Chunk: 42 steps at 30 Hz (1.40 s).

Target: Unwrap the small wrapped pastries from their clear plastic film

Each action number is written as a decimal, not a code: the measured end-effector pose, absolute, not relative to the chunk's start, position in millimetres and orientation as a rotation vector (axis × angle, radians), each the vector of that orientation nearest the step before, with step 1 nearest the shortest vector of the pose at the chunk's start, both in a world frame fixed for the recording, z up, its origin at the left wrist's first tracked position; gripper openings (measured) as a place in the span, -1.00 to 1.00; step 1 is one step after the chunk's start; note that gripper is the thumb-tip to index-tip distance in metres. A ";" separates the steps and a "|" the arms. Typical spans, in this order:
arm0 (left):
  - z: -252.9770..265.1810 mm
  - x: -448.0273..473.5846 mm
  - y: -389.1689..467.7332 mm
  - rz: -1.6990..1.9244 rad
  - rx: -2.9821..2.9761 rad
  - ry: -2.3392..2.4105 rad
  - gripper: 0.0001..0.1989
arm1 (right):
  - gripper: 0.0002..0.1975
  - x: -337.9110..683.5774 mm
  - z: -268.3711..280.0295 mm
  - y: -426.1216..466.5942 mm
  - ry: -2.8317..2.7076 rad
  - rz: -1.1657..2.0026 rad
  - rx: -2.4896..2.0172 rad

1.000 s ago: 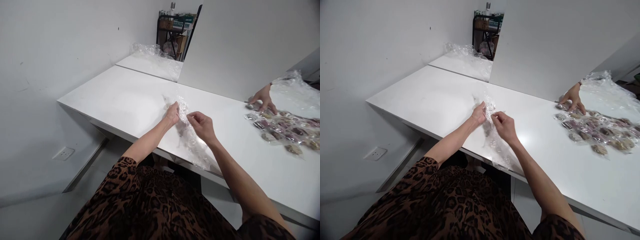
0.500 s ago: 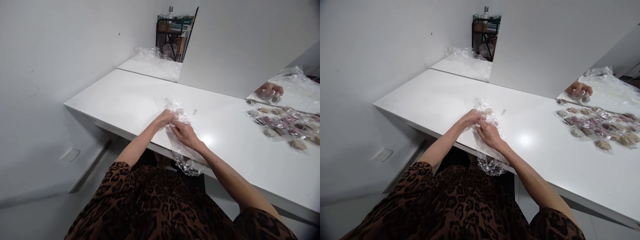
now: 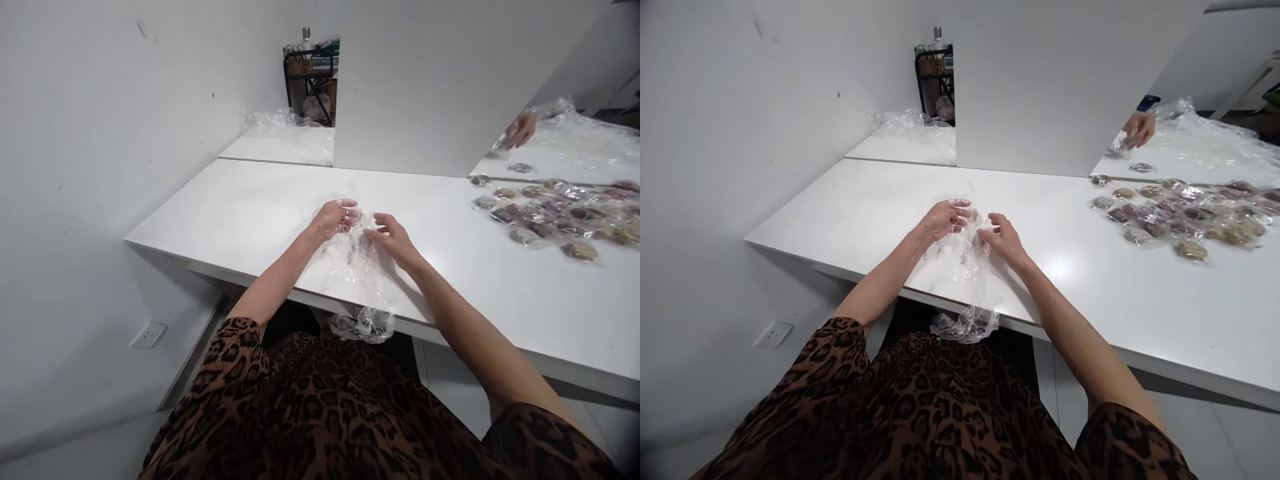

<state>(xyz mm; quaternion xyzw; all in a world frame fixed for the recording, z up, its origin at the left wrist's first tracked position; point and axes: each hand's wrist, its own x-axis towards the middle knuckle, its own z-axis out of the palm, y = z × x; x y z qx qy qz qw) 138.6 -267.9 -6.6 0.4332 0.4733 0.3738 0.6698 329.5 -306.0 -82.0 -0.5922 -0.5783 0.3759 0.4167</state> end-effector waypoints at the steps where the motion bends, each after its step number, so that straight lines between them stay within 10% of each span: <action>1: -3.6 139.2 -268.7 0.856 0.989 1.085 -0.56 | -0.27 334.8 -84.9 -305.7 -1.447 0.915 -1.512; 15: 8.9 121.7 -279.2 1.018 0.962 1.090 -0.61 | -0.35 282.7 -57.4 -318.3 -2.151 0.417 -1.653; 30: 11.9 103.2 -284.1 1.046 0.977 1.082 -0.57 | -0.47 385.6 -78.9 -327.3 -1.414 0.699 -1.791; 42: 15.5 90.0 -286.3 1.056 1.004 1.102 -0.50 | -0.51 336.0 -58.4 -337.0 -1.991 0.402 -1.807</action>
